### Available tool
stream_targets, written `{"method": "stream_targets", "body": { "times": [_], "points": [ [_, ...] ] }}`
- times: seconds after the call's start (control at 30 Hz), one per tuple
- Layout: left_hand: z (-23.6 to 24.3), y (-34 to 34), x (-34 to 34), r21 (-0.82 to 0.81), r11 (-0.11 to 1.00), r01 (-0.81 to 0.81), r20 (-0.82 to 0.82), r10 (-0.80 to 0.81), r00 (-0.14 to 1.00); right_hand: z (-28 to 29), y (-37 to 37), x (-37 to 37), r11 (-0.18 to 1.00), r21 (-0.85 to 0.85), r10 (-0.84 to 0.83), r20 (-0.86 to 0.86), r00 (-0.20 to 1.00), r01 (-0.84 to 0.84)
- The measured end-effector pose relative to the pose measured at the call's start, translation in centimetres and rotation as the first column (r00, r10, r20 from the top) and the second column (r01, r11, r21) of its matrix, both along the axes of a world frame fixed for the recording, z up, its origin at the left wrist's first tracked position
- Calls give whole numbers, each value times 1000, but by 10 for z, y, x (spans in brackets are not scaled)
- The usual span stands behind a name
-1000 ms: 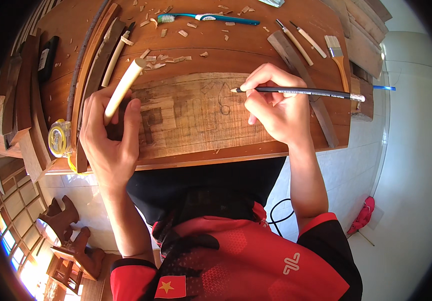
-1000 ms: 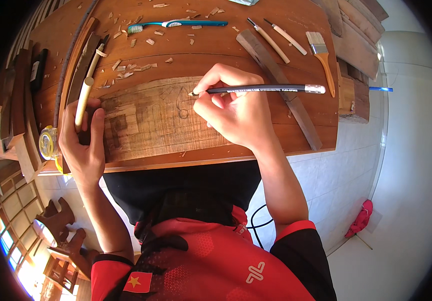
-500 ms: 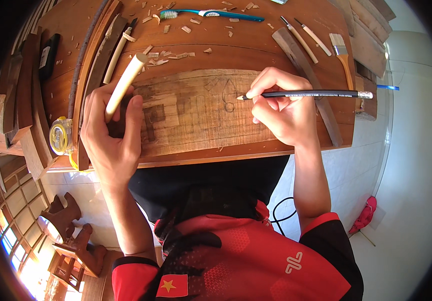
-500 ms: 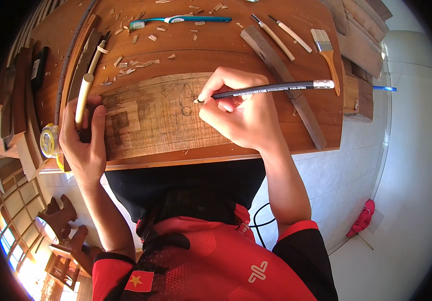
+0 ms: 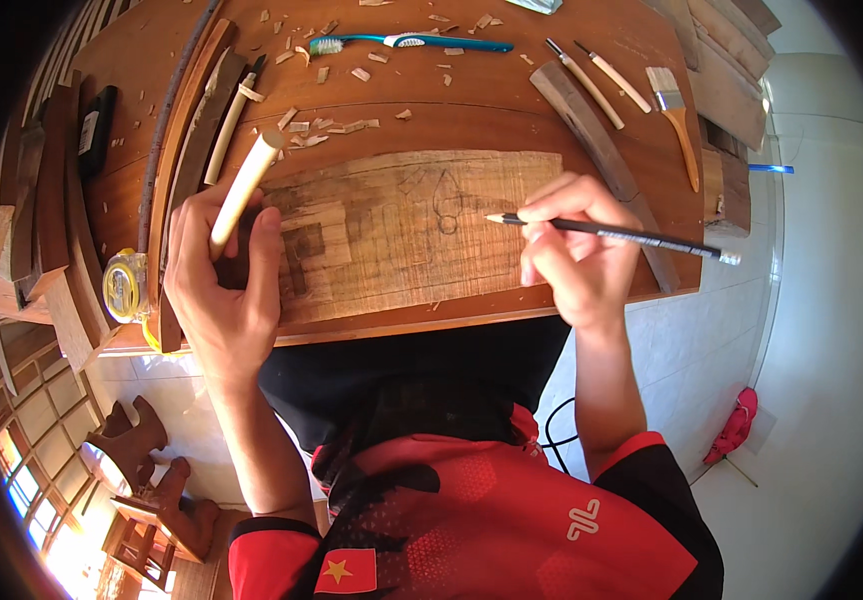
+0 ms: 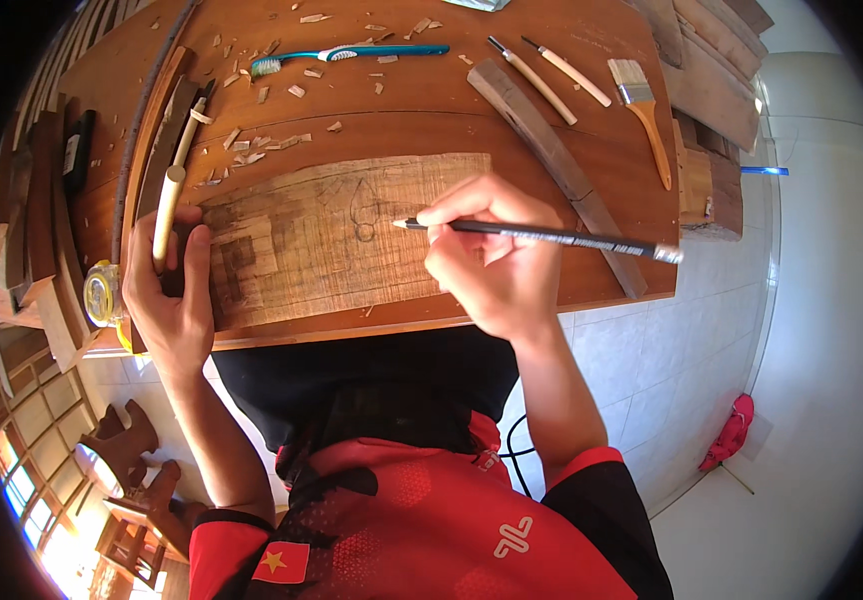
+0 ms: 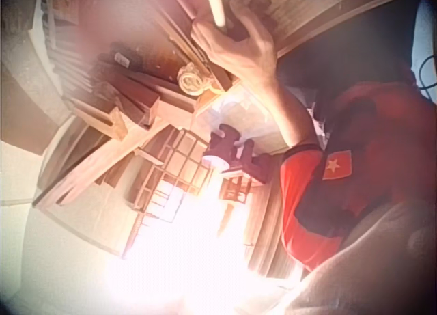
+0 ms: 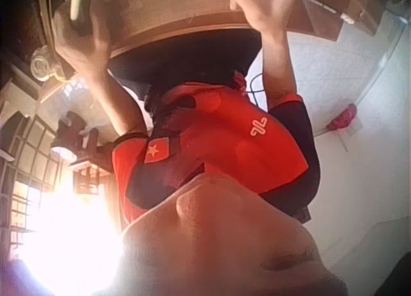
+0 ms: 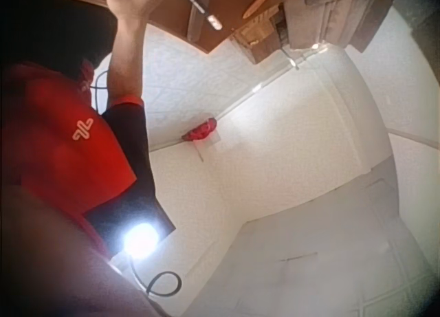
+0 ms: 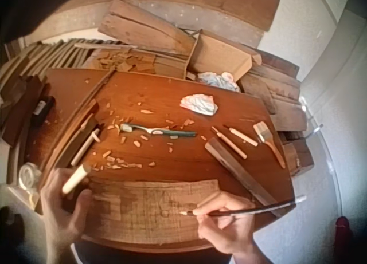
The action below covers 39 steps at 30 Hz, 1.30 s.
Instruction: The person uses a wooden mallet to repeatedly strike a small cylindrical piece of light-colored wood held against a wooden workbench. After several strikes, the person picks up a pencil and draws a curved outline on the workbench surface.
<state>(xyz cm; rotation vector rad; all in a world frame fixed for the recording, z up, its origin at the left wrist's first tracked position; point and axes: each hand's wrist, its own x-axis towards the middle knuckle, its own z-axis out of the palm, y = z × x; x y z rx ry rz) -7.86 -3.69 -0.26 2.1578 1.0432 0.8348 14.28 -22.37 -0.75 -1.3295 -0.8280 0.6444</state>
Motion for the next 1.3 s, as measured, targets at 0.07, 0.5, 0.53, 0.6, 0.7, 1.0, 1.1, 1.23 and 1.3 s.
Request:
{"method": "stream_targets", "body": {
  "times": [0.07, 0.5, 0.53, 0.6, 0.7, 1.0, 1.1, 1.23, 1.3],
  "points": [
    [-2, 1, 0, 14, 1000, 11, 3, -11, 1000, -2, -3, -8, 995, -88, -44, 121, 992, 55],
    [-1, -1, -1, 11, 1000, -12, -22, 12, 1000, -8, 5, -18, 982, -122, -78, 436, 896, 145],
    [-1, -1, -1, 4, 1000, -16, -22, 16, 1000, -8, 4, -18, 982, -122, -76, 442, 894, 144],
    [-1, -1, 0, 1, 1000, -18, -18, 18, 1000, -7, 5, -19, 984, -119, -67, 447, 892, 134],
    [-6, 1, -2, 43, 999, 9, -10, -9, 1000, -7, 6, -19, 984, -117, -69, 454, 888, 136],
    [-5, 0, -1, 27, 1000, 1, 0, -1, 1000, -5, 6, -21, 972, -125, -115, 479, 870, 197],
    [-5, 0, -1, 32, 999, 4, 3, -4, 1000, -6, 6, -20, 969, -109, -142, 493, 859, 223],
    [-3, 0, -1, 8, 1000, -10, -9, 10, 1000, -5, 7, -22, 962, -116, -162, 492, 855, 249],
    [-3, 0, -2, 3, 1000, -11, -12, 11, 1000, -7, 8, -23, 960, -110, -174, 490, 854, 259]
  ]
}}
